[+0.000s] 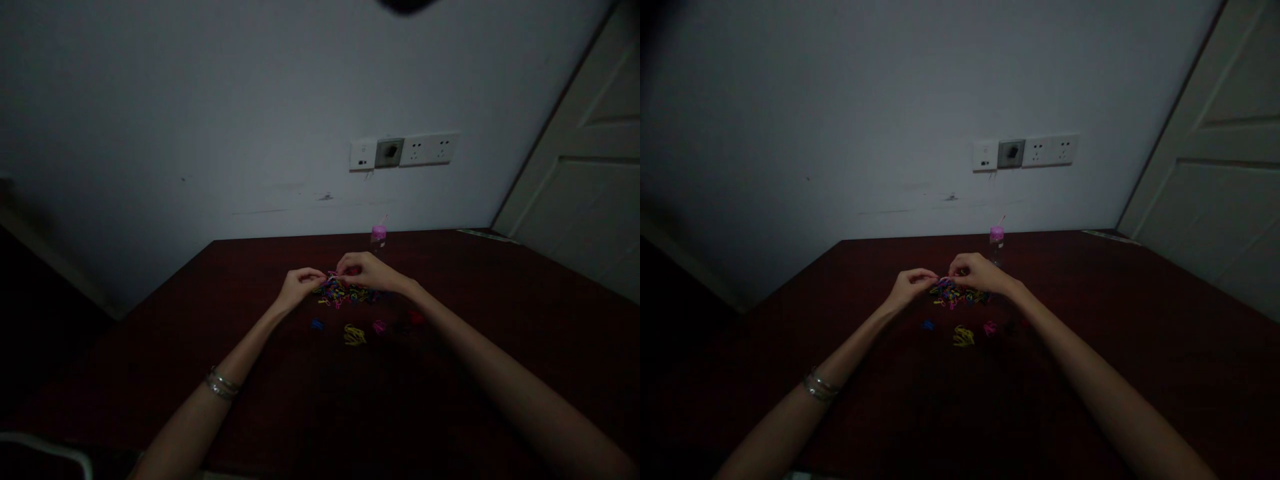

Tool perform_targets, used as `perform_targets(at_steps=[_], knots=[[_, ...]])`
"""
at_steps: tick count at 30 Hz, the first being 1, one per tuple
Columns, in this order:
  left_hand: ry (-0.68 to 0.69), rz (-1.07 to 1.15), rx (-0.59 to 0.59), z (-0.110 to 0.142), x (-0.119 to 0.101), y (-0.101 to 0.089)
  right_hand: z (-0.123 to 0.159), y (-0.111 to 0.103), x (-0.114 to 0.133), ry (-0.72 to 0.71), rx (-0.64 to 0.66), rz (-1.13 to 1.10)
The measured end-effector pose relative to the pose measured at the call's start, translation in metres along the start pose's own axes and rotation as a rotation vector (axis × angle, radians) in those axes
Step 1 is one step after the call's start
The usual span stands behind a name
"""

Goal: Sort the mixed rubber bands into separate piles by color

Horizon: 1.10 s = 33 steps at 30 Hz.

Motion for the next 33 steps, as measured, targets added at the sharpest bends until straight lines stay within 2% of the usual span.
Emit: perform_targets(at_steps=[4, 7, 12, 18, 21, 24, 28, 30, 33], knots=[[-0.063, 0.022, -0.076, -0.001, -0.001, -0.006, 0.005, -0.007, 0.005, 0.046, -0.068, -0.136], [-0.112, 0.046, -0.100, -0.001, 0.001, -0.007, 0.009, -0.010, 0.007, 0.128, -0.059, -0.264], [-0.133, 0.060, -0.059, -0.002, 0.008, -0.007, 0.022, -0.009, 0.004, 0.273, -0.006, -0.424], [-0.154, 0.108, 0.008, -0.004, 0.016, -0.006, 0.046, -0.009, 0.000, 0.585, -0.151, -0.719], [-0.175, 0.126, 0.013, -0.004, 0.020, -0.006, 0.058, -0.011, -0.002, 0.667, -0.181, -0.811], [-0.183, 0.135, 0.027, -0.004, 0.024, -0.006, 0.069, -0.012, -0.005, 0.702, -0.212, -0.810], [-0.187, 0.129, 0.045, -0.004, 0.027, -0.004, 0.083, -0.009, -0.008, 0.736, -0.233, -0.670], [-0.198, 0.114, 0.043, -0.004, 0.028, -0.003, 0.089, -0.009, -0.008, 0.686, -0.227, -0.575], [-0.213, 0.100, 0.043, -0.003, 0.028, -0.001, 0.094, -0.011, -0.005, 0.493, -0.150, -0.425]])
Point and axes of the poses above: each hand's wrist, its own z-axis away from the middle knuckle, its own y-axis out of the palm, x = y × z, the point moved 2 cm from there along -z, towards the middle knuckle, and after that the axes turned 7 degrees about -z, right-handed, at the moved point
